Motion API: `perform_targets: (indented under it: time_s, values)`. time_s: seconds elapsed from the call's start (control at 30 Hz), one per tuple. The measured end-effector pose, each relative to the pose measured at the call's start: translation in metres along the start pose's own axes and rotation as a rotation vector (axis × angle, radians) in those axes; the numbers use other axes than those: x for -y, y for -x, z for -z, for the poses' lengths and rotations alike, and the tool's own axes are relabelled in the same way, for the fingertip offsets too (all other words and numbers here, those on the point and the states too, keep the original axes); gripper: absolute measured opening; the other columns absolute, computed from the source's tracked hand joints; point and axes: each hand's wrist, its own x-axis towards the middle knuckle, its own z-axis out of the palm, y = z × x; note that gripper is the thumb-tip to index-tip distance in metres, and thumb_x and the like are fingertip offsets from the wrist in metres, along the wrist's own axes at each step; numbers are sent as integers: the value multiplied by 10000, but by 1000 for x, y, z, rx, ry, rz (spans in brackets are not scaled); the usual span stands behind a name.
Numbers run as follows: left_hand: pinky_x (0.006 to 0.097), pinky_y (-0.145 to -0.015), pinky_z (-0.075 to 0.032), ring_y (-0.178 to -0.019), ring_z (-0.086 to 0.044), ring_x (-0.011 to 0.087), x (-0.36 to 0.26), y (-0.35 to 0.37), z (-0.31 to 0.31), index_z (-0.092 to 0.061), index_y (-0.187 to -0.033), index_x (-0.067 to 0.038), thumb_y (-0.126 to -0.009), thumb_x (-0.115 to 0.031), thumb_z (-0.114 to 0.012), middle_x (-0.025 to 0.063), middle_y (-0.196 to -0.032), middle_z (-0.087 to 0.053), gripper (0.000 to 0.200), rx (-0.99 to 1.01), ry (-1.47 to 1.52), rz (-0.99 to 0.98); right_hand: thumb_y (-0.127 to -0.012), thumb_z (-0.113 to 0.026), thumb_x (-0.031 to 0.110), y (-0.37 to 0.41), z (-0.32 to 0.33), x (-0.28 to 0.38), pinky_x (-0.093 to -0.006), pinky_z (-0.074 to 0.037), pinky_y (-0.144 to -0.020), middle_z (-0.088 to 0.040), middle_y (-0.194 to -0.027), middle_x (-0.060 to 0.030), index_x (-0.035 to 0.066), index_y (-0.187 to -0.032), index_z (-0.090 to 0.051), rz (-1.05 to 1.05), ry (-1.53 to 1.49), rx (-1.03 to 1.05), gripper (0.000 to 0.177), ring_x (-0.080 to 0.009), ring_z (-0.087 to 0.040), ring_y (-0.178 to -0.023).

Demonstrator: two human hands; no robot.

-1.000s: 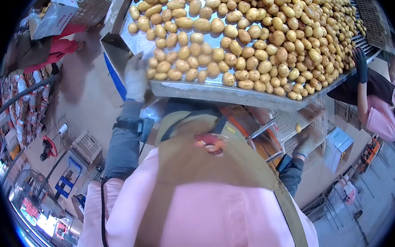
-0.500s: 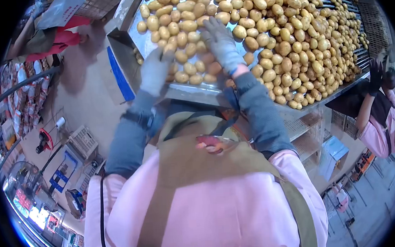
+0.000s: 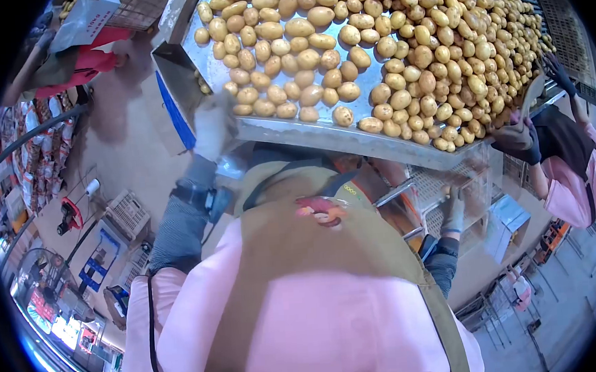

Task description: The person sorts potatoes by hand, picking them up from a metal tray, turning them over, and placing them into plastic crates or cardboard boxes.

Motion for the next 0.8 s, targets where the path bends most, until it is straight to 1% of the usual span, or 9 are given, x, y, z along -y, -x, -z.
perform_targets:
  time_s: [0.03,0.2,0.3,0.4,0.5,0.6,0.67,0.73,0.8]
  values:
    - [280,-650,-508,-772,-639,141,13,-26,10,-697,-1072,-8,-989,-245,-619,57,-879,-692,262,-105,-92,-163,-926,-634,58,-12,11,-6,-361,-502,-966,-658,-1243,-132,8,-1367,-564,-155,-302,-277,450,-247,-631,-1102]
    - [368,-865,-545,-1030,-689,269,-8,-58,-5,-668,-1231,-21,-910,-342,-679,170,-1140,-705,454,-280,-976,-433,-934,-621,98,-14,-41,205,-357,-472,-1019,-648,-1251,-162,-20,-1304,-594,304,-231,-214,390,-282,-620,-1128]
    - [352,-856,-540,-995,-680,234,-27,-65,-7,-673,-1215,-16,-925,-341,-686,158,-1105,-713,436,-71,-847,-285,-857,-674,141,-40,-129,307,-457,-458,-992,-630,-1256,-185,72,-1311,-598,974,20,-96,465,-377,-618,-1106]
    - [342,-860,-530,-966,-671,216,-6,-85,8,-678,-1202,-15,-943,-333,-685,159,-1082,-717,410,-82,-541,-236,-956,-547,347,-41,-185,383,-640,-255,-1145,-466,-1526,-104,130,-1402,-547,1156,406,83,496,-327,-416,-1417]
    - [345,-905,-519,-1051,-672,243,7,-96,13,-623,-1279,1,-944,-332,-664,193,-1173,-695,474,-261,-288,-335,-927,-567,359,-64,-213,426,-585,-316,-1119,-499,-1487,-75,171,-1381,-563,1370,327,-21,491,-311,-440,-1382]
    - [376,-931,-514,-1065,-670,297,-13,-87,2,-593,-1329,-38,-932,-382,-665,211,-1178,-681,531,-257,-294,-300,-895,-622,348,-119,-216,487,-511,-389,-1062,-573,-1357,-66,172,-1305,-601,1277,390,433,447,-291,-520,-1261]
    - [461,-938,-501,-1075,-646,396,-23,-88,-1,-603,-1287,-103,-899,-488,-669,238,-1165,-662,550,-310,-483,-316,-875,-660,333,-143,-199,557,-463,-428,-1009,-603,-1254,-60,184,-1228,-626,1111,531,272,385,-272,-561,-1152]
    - [451,-911,-509,-1055,-652,392,-16,-109,-5,-606,-1251,-83,-895,-466,-681,249,-1155,-660,529,-332,-464,-308,-870,-658,365,-193,-231,589,-467,-404,-1056,-584,-1342,-61,229,-1281,-632,1330,195,-195,434,-292,-522,-1239]
    - [421,-892,-515,-1025,-658,344,-40,-100,-9,-606,-1256,-77,-906,-411,-684,223,-1127,-667,490,-302,-449,-268,-857,-665,438,-200,-259,615,-471,-372,-1103,-559,-1412,-49,276,-1340,-620,1328,214,-145,511,-315,-462,-1321]
